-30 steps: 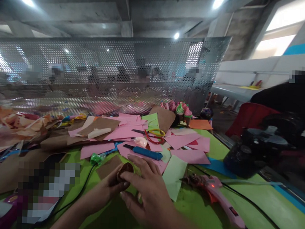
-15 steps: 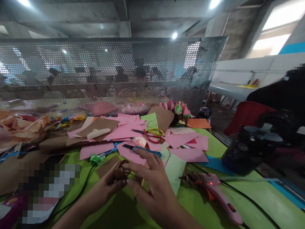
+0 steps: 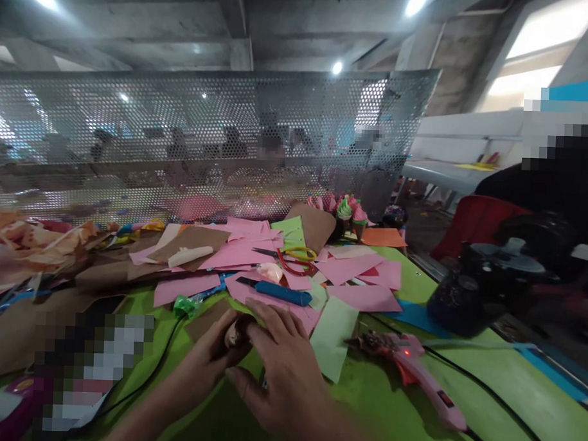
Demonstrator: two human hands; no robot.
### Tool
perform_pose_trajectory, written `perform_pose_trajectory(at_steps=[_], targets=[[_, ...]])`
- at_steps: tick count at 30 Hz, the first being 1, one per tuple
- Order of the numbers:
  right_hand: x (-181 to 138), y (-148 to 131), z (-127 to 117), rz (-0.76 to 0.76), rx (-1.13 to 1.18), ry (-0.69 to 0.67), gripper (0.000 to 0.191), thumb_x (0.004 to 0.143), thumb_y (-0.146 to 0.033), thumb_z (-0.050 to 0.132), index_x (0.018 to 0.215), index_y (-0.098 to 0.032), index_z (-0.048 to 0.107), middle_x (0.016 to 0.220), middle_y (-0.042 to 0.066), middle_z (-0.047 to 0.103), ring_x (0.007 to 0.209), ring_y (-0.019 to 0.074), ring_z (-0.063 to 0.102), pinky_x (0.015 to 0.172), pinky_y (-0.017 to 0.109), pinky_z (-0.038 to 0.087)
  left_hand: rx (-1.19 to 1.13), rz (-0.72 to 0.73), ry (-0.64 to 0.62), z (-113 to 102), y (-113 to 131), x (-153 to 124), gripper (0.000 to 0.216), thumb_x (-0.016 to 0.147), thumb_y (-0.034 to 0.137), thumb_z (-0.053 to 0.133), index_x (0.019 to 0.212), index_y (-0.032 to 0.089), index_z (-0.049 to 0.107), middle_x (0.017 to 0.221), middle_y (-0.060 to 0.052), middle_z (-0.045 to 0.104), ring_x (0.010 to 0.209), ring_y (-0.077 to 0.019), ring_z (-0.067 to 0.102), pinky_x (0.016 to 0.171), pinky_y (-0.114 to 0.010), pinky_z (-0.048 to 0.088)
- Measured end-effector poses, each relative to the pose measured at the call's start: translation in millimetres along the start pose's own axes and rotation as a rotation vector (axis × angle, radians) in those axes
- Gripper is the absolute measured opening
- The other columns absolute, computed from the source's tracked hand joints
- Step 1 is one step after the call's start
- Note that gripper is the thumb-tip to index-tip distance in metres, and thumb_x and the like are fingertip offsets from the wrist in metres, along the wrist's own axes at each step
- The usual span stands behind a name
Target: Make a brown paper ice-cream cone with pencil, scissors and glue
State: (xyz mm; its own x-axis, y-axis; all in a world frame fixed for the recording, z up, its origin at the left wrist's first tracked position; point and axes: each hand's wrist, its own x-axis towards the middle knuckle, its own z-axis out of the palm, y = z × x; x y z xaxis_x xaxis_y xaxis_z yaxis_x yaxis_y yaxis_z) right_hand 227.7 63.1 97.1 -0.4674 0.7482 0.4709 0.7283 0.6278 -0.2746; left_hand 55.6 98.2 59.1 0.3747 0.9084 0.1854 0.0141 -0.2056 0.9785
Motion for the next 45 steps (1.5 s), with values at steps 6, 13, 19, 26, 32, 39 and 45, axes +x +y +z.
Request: perform_pose_trajectory(at_steps=[6, 13, 19, 26, 32, 39, 45], targets=[[3, 6, -9, 0.006, 0.043, 0.042, 0.036, 0.089, -0.027, 0.06, 0.125, -0.025, 0.053, 0.15, 0.01, 0.041, 0.135, 0.029, 0.037, 0.105, 0.048, 0.035, -0.315, -0.131, -0.018, 5, 9, 1, 0.052, 0.075, 0.036, 0.077, 0.123, 0.025, 0.06, 0.124, -0.007, 0.065, 0.12, -0.0249, 0.055, 0.102, -0.035, 0.043], [2, 9, -14, -0.042, 0.071, 0.097, 0.024, 0.088, -0.017, 0.056, 0.109, -0.027, 0.06, 0.146, 0.007, 0.044, 0.133, 0.0283, 0.039, 0.1, 0.047, 0.037, -0.239, -0.14, -0.046, -2, 6, 2, 0.044, 0.076, 0.044, 0.076, 0.111, 0.022, 0.062, 0.111, -0.006, 0.067, 0.112, -0.0245, 0.056, 0.098, -0.034, 0.043], [3, 5, -15, -0.023, 0.06, 0.03, 0.014, 0.088, -0.018, 0.058, 0.098, -0.026, 0.063, 0.144, 0.006, 0.047, 0.131, 0.0286, 0.039, 0.1, 0.047, 0.037, -0.244, -0.127, -0.14, -3, 0, 2, 0.038, 0.079, 0.038, 0.075, 0.109, 0.021, 0.06, 0.106, -0.005, 0.063, 0.114, -0.0243, 0.052, 0.096, -0.03, 0.042], [3, 3, -9, -0.031, 0.022, 0.001, 0.019, 0.088, -0.025, 0.061, 0.107, -0.028, 0.063, 0.147, 0.004, 0.047, 0.128, 0.0297, 0.043, 0.103, 0.05, 0.034, -0.304, -0.115, -0.133, -1, 8, 1, 0.042, 0.081, 0.024, 0.071, 0.12, 0.024, 0.057, 0.121, -0.005, 0.063, 0.12, -0.0217, 0.051, 0.102, -0.03, 0.039], [5, 5, -11, 0.01, 0.169, -0.017, 0.017, 0.087, -0.023, 0.062, 0.104, -0.027, 0.063, 0.138, 0.007, 0.052, 0.129, 0.0271, 0.042, 0.102, 0.046, 0.038, -0.246, -0.128, -0.104, -4, 6, 3, 0.031, 0.077, 0.025, 0.074, 0.106, 0.02, 0.063, 0.102, -0.003, 0.065, 0.105, -0.0212, 0.056, 0.096, -0.031, 0.043], [4, 4, -14, -0.038, 0.148, 0.018, 0.037, 0.084, -0.015, 0.061, 0.117, -0.032, 0.06, 0.144, 0.003, 0.046, 0.133, 0.0268, 0.036, 0.102, 0.046, 0.038, -0.333, -0.169, -0.094, -3, 2, 2, 0.041, 0.075, 0.037, 0.079, 0.11, 0.023, 0.064, 0.108, -0.005, 0.065, 0.111, -0.0236, 0.055, 0.1, -0.035, 0.041], [2, 4, -6, -0.027, 0.075, -0.006, 0.04, 0.082, -0.016, 0.063, 0.119, -0.032, 0.061, 0.147, 0.003, 0.044, 0.132, 0.0299, 0.036, 0.103, 0.049, 0.036, -0.104, -0.072, -0.085, -3, 1, 2, 0.035, 0.084, 0.037, 0.07, 0.113, 0.02, 0.062, 0.105, -0.006, 0.068, 0.112, -0.0246, 0.055, 0.101, -0.035, 0.041]])
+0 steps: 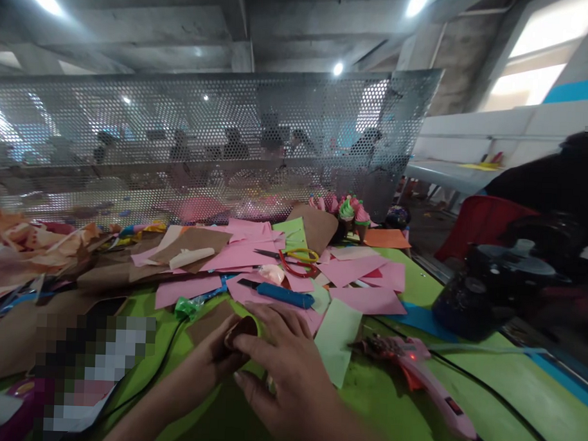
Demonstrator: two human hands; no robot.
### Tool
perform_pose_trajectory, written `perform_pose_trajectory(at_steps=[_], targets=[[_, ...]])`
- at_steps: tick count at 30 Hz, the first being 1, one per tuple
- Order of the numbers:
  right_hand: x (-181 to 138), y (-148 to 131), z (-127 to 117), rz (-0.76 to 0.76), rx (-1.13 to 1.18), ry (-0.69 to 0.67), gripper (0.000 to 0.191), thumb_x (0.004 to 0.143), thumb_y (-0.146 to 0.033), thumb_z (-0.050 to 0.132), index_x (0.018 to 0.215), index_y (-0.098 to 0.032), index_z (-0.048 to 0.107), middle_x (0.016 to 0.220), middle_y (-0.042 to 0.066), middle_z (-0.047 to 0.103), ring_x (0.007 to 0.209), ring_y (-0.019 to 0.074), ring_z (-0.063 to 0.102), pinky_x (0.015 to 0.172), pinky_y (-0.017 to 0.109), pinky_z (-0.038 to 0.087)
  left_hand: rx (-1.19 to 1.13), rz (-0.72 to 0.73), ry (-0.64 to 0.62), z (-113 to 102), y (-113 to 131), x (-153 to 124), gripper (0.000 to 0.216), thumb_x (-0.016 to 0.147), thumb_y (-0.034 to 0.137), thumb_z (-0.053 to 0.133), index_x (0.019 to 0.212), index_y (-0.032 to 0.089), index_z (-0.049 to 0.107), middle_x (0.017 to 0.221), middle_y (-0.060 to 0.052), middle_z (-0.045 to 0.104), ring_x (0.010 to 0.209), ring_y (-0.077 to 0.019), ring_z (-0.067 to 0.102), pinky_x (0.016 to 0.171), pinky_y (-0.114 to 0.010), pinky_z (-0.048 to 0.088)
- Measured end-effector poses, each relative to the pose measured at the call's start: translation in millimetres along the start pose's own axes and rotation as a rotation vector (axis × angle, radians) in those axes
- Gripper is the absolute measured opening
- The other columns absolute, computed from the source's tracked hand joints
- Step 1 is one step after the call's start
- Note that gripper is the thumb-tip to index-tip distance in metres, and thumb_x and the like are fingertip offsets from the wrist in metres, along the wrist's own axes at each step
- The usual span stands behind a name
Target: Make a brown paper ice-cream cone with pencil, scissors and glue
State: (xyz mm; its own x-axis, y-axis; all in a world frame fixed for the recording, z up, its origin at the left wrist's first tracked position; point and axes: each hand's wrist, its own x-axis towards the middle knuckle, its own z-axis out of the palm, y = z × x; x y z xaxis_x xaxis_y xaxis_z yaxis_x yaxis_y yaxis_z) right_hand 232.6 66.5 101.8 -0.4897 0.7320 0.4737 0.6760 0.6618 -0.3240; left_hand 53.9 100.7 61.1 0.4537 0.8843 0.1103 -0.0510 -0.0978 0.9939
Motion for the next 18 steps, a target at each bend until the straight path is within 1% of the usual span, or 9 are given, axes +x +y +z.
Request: perform_pose_trajectory(at_steps=[2, 4, 8, 10, 12, 14, 18], targets=[[-1, 0, 2, 0.011, -0.006, 0.0, 0.039, 0.081, -0.016, 0.063, 0.116, -0.032, 0.062, 0.146, 0.003, 0.045, 0.131, 0.0306, 0.038, 0.102, 0.05, 0.036, 0.106, 0.044, 0.001, -1, 0, 0, 0.032, 0.087, 0.035, 0.067, 0.115, 0.02, 0.062, 0.102, -0.006, 0.069, 0.11, -0.0243, 0.057, 0.101, -0.034, 0.041], [-1, 0, 4, 0.026, -0.005, 0.0, 0.038, 0.08, -0.015, 0.063, 0.115, -0.031, 0.063, 0.146, 0.004, 0.045, 0.129, 0.0308, 0.039, 0.101, 0.051, 0.037, 0.117, 0.049, -0.01, -2, 1, 0, 0.033, 0.087, 0.033, 0.066, 0.117, 0.021, 0.061, 0.104, -0.005, 0.069, 0.11, -0.0238, 0.057, 0.101, -0.033, 0.041], [1, 1, -1, 0.034, 0.05, -0.015, 0.04, 0.081, -0.017, 0.065, 0.117, -0.031, 0.063, 0.148, 0.004, 0.043, 0.132, 0.0298, 0.038, 0.103, 0.049, 0.039, -0.076, -0.036, 0.001, 1, 2, 0, 0.038, 0.08, 0.034, 0.073, 0.114, 0.021, 0.062, 0.11, -0.006, 0.069, 0.111, -0.0236, 0.058, 0.1, -0.034, 0.043], [3, 2, -6, 0.032, 0.081, 0.01, 0.042, 0.082, -0.018, 0.064, 0.122, -0.032, 0.061, 0.149, 0.004, 0.042, 0.134, 0.0284, 0.036, 0.103, 0.048, 0.04, -0.173, -0.067, 0.018, 1, 1, 0, 0.045, 0.076, 0.037, 0.077, 0.115, 0.022, 0.062, 0.113, -0.006, 0.068, 0.112, -0.0242, 0.058, 0.1, -0.036, 0.043], [4, 2, -9, 0.031, 0.067, 0.053, 0.043, 0.084, -0.017, 0.062, 0.124, -0.032, 0.059, 0.149, 0.004, 0.042, 0.135, 0.028, 0.035, 0.103, 0.048, 0.04, -0.217, -0.064, 0.019, 1, 0, 0, 0.049, 0.074, 0.038, 0.079, 0.117, 0.024, 0.061, 0.116, -0.006, 0.067, 0.115, -0.0247, 0.057, 0.1, -0.036, 0.043], [4, 2, -9, 0.031, 0.014, 0.068, 0.046, 0.082, -0.015, 0.061, 0.125, -0.031, 0.058, 0.148, 0.005, 0.043, 0.134, 0.0294, 0.036, 0.103, 0.051, 0.039, -0.206, -0.048, 0.015, 1, 0, 0, 0.046, 0.076, 0.037, 0.078, 0.117, 0.023, 0.061, 0.114, -0.006, 0.066, 0.115, -0.0248, 0.056, 0.1, -0.036, 0.043], [2, 0, -4, 0.043, -0.07, 0.02, 0.048, 0.08, -0.016, 0.062, 0.126, -0.026, 0.058, 0.148, 0.008, 0.044, 0.131, 0.0323, 0.038, 0.104, 0.054, 0.036, -0.106, -0.001, 0.006, 2, 5, 0, 0.038, 0.08, 0.031, 0.073, 0.115, 0.022, 0.062, 0.107, -0.005, 0.066, 0.112, -0.024, 0.056, 0.097, -0.032, 0.043]])
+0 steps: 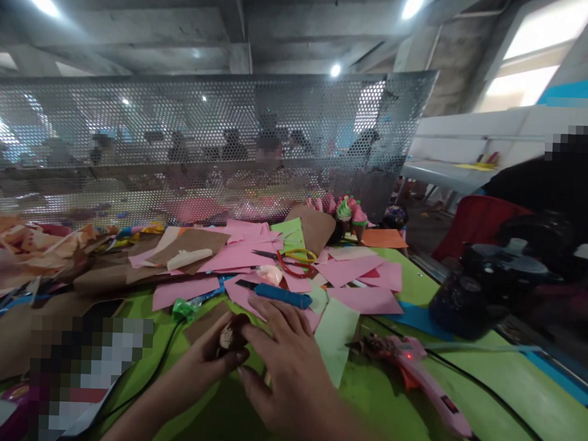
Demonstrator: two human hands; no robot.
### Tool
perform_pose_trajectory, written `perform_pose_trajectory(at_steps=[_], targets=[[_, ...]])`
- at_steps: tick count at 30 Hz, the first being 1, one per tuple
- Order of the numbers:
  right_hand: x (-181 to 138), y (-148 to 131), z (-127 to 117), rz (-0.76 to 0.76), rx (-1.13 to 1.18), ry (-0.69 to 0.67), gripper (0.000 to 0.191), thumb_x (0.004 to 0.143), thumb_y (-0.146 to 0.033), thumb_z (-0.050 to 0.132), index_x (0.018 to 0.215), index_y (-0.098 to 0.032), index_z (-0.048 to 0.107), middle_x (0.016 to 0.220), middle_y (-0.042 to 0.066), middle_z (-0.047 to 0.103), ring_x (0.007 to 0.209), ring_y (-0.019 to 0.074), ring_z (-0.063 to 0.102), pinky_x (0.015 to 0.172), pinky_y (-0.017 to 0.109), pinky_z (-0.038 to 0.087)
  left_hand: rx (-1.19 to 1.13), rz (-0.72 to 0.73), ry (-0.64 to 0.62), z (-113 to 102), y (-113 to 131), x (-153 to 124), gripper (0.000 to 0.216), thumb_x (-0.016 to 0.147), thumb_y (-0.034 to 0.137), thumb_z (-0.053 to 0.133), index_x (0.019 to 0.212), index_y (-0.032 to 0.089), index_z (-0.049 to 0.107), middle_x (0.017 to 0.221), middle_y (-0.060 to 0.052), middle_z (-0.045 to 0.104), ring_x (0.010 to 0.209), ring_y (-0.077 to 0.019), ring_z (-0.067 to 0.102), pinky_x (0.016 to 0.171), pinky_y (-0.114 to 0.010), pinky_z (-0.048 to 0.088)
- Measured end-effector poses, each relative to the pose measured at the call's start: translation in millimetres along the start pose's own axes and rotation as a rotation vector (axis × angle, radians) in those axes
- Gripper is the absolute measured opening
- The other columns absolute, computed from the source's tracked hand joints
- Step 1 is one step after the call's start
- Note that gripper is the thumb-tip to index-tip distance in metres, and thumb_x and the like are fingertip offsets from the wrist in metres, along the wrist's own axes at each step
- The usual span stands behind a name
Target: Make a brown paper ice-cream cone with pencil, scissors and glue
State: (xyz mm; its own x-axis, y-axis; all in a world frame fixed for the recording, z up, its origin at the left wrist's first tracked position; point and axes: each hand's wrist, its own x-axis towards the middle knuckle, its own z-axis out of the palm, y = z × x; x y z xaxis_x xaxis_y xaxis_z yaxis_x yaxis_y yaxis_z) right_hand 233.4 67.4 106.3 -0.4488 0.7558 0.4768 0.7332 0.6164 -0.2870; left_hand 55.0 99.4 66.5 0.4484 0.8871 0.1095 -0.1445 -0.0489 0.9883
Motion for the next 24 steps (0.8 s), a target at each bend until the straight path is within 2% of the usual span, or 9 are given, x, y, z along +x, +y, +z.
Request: perform_pose_trajectory(at_steps=[4, 9, 13, 17, 20, 24], targets=[[-2, 0, 1, 0.0, -0.001, -0.02, 0.048, 0.08, -0.017, 0.061, 0.127, -0.026, 0.056, 0.149, 0.007, 0.042, 0.133, 0.0322, 0.037, 0.104, 0.054, 0.036, 0.025, -0.019, 0.023, -1, -1, 1, 0.035, 0.079, 0.034, 0.073, 0.109, 0.02, 0.063, 0.103, -0.005, 0.065, 0.107, -0.023, 0.056, 0.093, -0.03, 0.045], [-1, 1, -2, -0.005, 0.004, -0.001, 0.036, 0.082, -0.017, 0.06, 0.116, -0.025, 0.061, 0.148, 0.007, 0.044, 0.132, 0.0322, 0.037, 0.103, 0.053, 0.037, 0.053, -0.035, 0.066, -7, -13, 2, 0.031, 0.078, 0.037, 0.074, 0.101, 0.02, 0.061, 0.102, -0.004, 0.063, 0.103, -0.0214, 0.055, 0.088, -0.027, 0.046], [-2, -1, -1, -0.009, -0.01, -0.023, 0.028, 0.08, -0.018, 0.062, 0.108, -0.023, 0.063, 0.144, 0.009, 0.048, 0.129, 0.0324, 0.04, 0.104, 0.053, 0.036, 0.067, -0.033, 0.033, -6, -10, 2, 0.029, 0.079, 0.034, 0.073, 0.1, 0.02, 0.06, 0.097, -0.002, 0.061, 0.105, -0.0214, 0.054, 0.091, -0.028, 0.044], [-2, -2, -1, -0.026, 0.025, 0.01, 0.034, 0.079, -0.015, 0.061, 0.112, -0.025, 0.062, 0.143, 0.008, 0.049, 0.128, 0.0314, 0.041, 0.102, 0.05, 0.038, -0.018, -0.06, 0.046, -2, -6, 2, 0.035, 0.075, 0.037, 0.077, 0.102, 0.02, 0.061, 0.097, -0.002, 0.062, 0.104, -0.0216, 0.055, 0.094, -0.031, 0.043], [-2, -3, 0, -0.053, 0.048, -0.003, 0.042, 0.079, -0.015, 0.062, 0.119, -0.029, 0.06, 0.145, 0.005, 0.047, 0.129, 0.0307, 0.04, 0.102, 0.049, 0.039, -0.085, -0.055, 0.008, -1, -7, 1, 0.037, 0.076, 0.039, 0.077, 0.105, 0.021, 0.061, 0.104, -0.004, 0.064, 0.106, -0.0222, 0.056, 0.095, -0.032, 0.044], [-4, -3, 6, -0.033, 0.023, -0.028, 0.044, 0.079, -0.016, 0.062, 0.12, -0.03, 0.06, 0.145, 0.005, 0.046, 0.128, 0.0316, 0.04, 0.102, 0.05, 0.037, -0.043, -0.019, -0.016, 0, -7, 0, 0.037, 0.081, 0.035, 0.073, 0.113, 0.023, 0.06, 0.109, -0.005, 0.066, 0.111, -0.0222, 0.057, 0.1, -0.033, 0.042]])
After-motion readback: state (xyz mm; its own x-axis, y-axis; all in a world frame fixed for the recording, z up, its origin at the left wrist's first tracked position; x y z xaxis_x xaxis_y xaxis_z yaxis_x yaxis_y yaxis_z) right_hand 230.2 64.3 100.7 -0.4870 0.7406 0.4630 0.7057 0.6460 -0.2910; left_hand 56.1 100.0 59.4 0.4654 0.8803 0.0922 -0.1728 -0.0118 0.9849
